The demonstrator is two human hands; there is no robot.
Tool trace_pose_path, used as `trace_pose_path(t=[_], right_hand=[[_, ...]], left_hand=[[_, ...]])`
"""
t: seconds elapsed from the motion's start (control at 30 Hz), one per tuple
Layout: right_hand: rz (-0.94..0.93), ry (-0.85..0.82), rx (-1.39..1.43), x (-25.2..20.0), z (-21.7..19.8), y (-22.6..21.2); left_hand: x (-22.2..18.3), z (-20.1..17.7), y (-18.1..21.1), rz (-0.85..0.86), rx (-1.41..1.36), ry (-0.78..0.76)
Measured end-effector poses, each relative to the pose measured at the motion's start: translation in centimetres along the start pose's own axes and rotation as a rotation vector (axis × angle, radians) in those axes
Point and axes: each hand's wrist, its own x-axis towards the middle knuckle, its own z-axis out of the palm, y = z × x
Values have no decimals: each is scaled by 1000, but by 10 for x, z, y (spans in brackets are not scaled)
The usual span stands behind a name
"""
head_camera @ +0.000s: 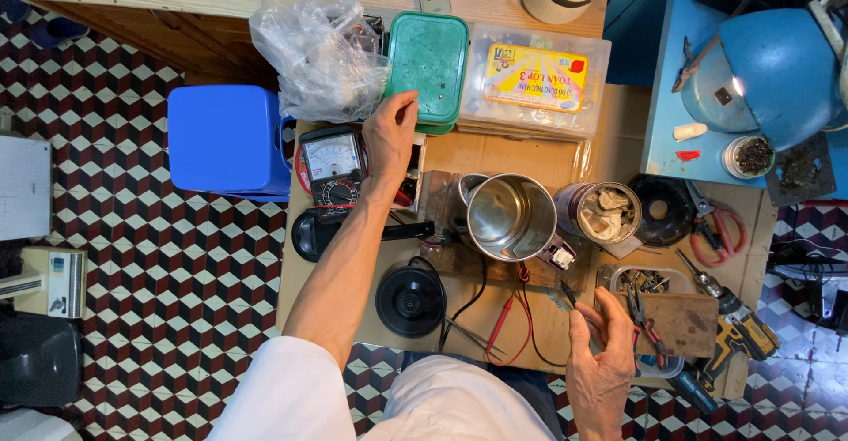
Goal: The person repairs an electric kettle by hand, manipulating wires and components on a cluttered workbench. They connect wires to the kettle's internal parts, test the assembly, and reattach the kettle lid.
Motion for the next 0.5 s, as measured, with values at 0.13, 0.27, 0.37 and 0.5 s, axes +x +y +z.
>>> trace_pose_path(t=[0.13,0.27,0.37,0.5], right_hand=[[60,-11,39,-1,1,0],[23,1,40,0,0,3],[24,7,40,0,0,4],[19,23,79,-5,0,2]], left_hand=[[13,4,-19,83,213,-24],[18,6,-18,65,259,-37],[15,11,-12,120,270,-66],[15,25,-5,207,211,-106]])
